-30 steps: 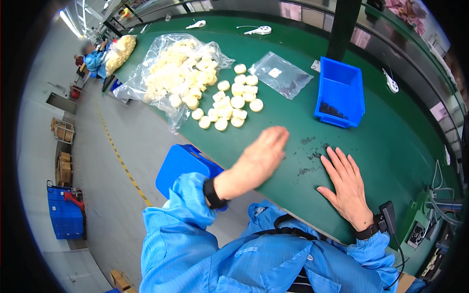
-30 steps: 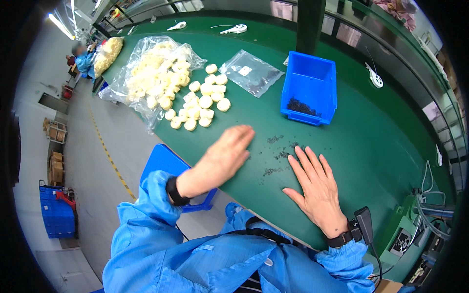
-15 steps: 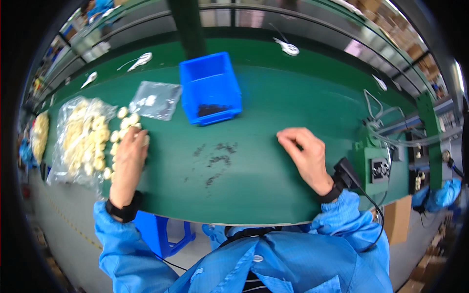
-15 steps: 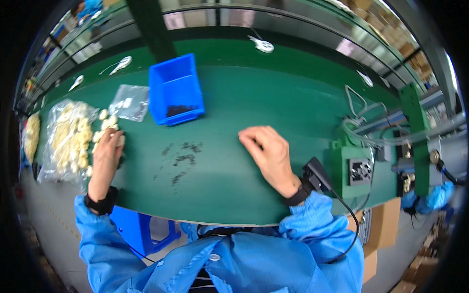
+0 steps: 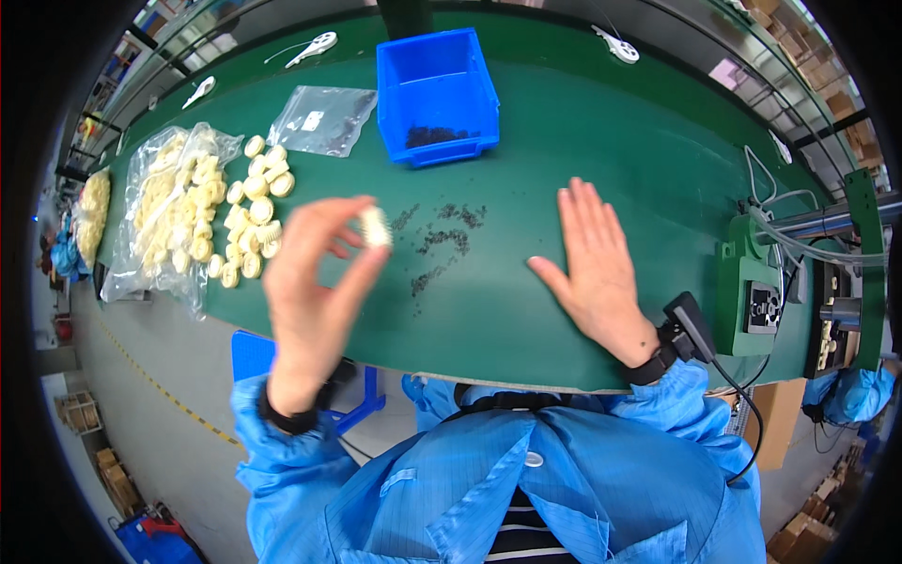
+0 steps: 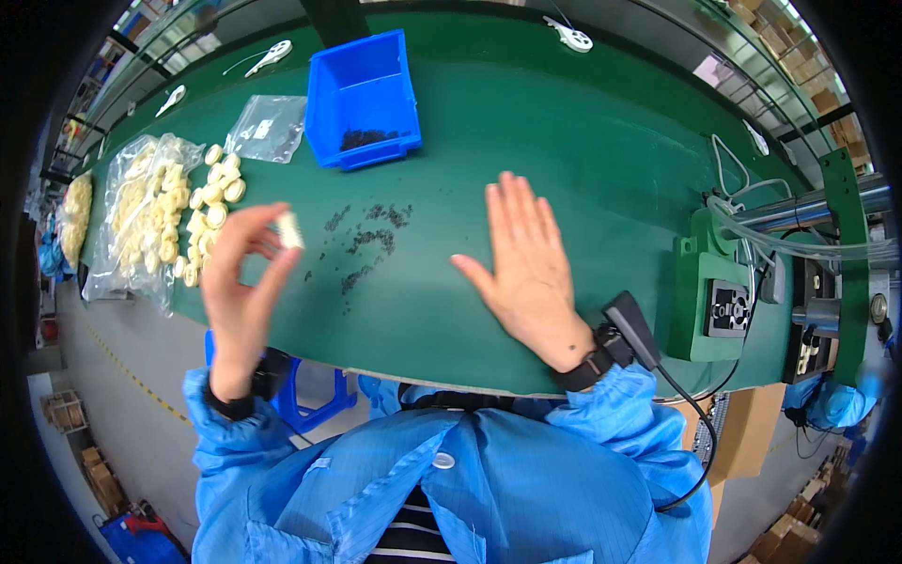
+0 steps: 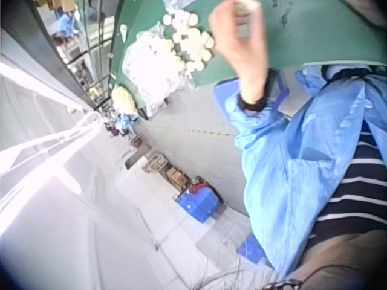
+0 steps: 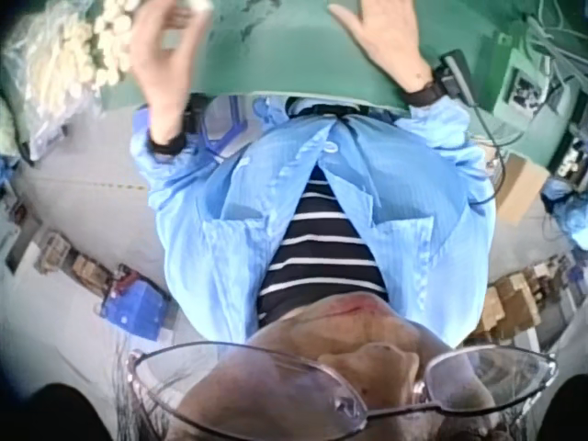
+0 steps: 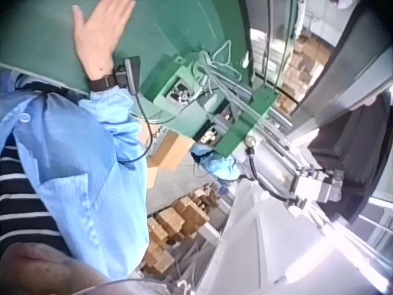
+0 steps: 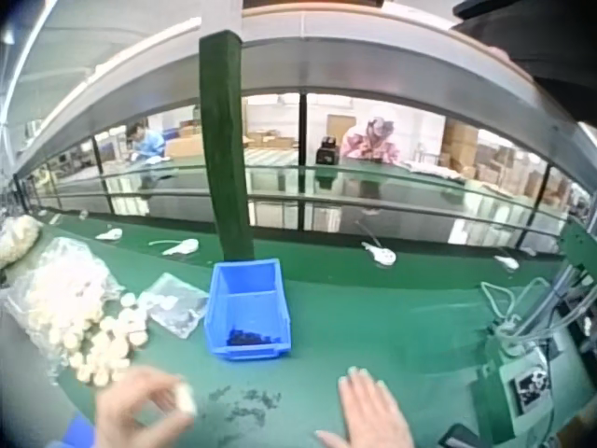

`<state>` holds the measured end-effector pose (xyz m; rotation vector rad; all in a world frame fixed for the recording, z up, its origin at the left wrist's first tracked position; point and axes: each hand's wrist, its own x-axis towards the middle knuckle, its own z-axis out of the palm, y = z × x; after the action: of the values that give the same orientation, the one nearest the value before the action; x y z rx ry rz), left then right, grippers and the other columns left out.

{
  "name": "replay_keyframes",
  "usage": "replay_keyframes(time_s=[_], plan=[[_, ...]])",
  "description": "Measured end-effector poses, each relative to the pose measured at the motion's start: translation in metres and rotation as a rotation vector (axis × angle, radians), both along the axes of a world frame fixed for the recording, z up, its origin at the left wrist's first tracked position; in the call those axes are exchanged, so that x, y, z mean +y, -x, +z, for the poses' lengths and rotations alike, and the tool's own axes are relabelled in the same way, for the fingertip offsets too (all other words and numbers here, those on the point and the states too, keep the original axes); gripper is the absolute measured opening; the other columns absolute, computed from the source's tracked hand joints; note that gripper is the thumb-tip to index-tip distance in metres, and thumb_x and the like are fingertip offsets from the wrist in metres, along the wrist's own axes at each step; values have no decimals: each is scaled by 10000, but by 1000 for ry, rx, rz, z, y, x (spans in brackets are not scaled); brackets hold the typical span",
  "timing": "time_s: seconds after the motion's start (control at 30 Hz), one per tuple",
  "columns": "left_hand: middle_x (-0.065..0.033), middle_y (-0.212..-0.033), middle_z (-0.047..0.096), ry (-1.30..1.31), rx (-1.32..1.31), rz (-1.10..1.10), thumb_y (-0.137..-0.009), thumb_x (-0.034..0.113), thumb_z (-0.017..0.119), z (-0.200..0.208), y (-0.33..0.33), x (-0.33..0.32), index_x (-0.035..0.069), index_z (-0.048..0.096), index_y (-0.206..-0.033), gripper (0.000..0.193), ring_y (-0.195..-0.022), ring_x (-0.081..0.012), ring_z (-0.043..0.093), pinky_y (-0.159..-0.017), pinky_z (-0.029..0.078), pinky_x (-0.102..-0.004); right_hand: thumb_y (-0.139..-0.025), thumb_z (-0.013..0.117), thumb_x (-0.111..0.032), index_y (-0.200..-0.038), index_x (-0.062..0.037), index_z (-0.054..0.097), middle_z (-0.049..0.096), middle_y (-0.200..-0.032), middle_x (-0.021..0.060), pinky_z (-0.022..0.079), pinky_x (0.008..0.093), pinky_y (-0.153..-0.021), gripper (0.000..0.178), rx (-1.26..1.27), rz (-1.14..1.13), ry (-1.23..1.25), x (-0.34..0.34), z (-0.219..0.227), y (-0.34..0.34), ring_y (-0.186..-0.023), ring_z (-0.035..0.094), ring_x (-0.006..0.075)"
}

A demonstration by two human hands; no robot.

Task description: Using a press machine and manual assembly to put together small plastic components at a factory workbench.

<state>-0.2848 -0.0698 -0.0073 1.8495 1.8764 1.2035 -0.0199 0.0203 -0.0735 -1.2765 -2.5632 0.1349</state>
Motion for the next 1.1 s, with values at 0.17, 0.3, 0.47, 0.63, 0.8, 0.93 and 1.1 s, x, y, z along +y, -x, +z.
replay_keyframes(time_s=[0.17,0.3,0.47,0.63,0.8,0.93,1.1], plan=[[-71,-1119,540,180,-581,-167,-811,-54,642,-23,-59,-27,-8,591,-1191,386,-905,-121,574,-837,462,-258,-918,565,-231,-1391,11,364,382,-1426,225,287,402,-1110,568,426,121,219,0,15,-1,-1333,356,354],[-85,-1126,555,273,-894,-189,-828,-41,641,-52,-81,-39,-8,585,-1189,366,-963,-152,598,-858,476,-280,-820,672,-69,-1034,-13,651,649,-887,108,504,334,-717,222,452,-6,100,-6,21,-24,-827,610,264],[-133,-1070,591,-7,-247,-111,-743,-51,697,-52,-83,-47,5,615,-1137,406,-851,-199,623,-757,520,-306,-780,695,-38,-952,-54,684,607,-741,69,484,320,-573,173,305,295,-112,-6,23,-1,-700,583,233],[-124,-1071,595,44,-253,-44,-767,-24,679,-59,-66,-60,6,603,-1145,386,-854,-198,615,-757,509,-299,-833,668,-183,-1201,-67,592,580,-1235,94,470,382,-916,393,236,659,-87,-4,19,46,-1136,543,255],[-70,-1037,601,124,-421,-134,-884,53,599,-54,-30,-23,-10,577,-1167,291,-872,-130,571,-795,466,-270,-856,638,-224,-1299,-42,514,465,-1396,112,347,419,-1087,495,106,673,64,-5,21,33,-1309,420,278],[-63,-1084,602,40,-876,-135,-965,150,534,-48,-9,2,-28,542,-1215,306,-946,-129,566,-871,446,-275,-844,646,-161,-1278,-15,525,473,-1387,123,371,410,-1068,474,98,579,75,-10,27,31,-1298,433,292],[-113,-1117,600,-150,-1133,-87,-993,261,490,-34,9,-6,-53,497,-1254,409,-969,-169,570,-895,463,-312,-830,647,-97,-1240,10,546,504,-1352,127,406,408,-1030,435,226,605,58,-14,20,45,-1282,447,304]])
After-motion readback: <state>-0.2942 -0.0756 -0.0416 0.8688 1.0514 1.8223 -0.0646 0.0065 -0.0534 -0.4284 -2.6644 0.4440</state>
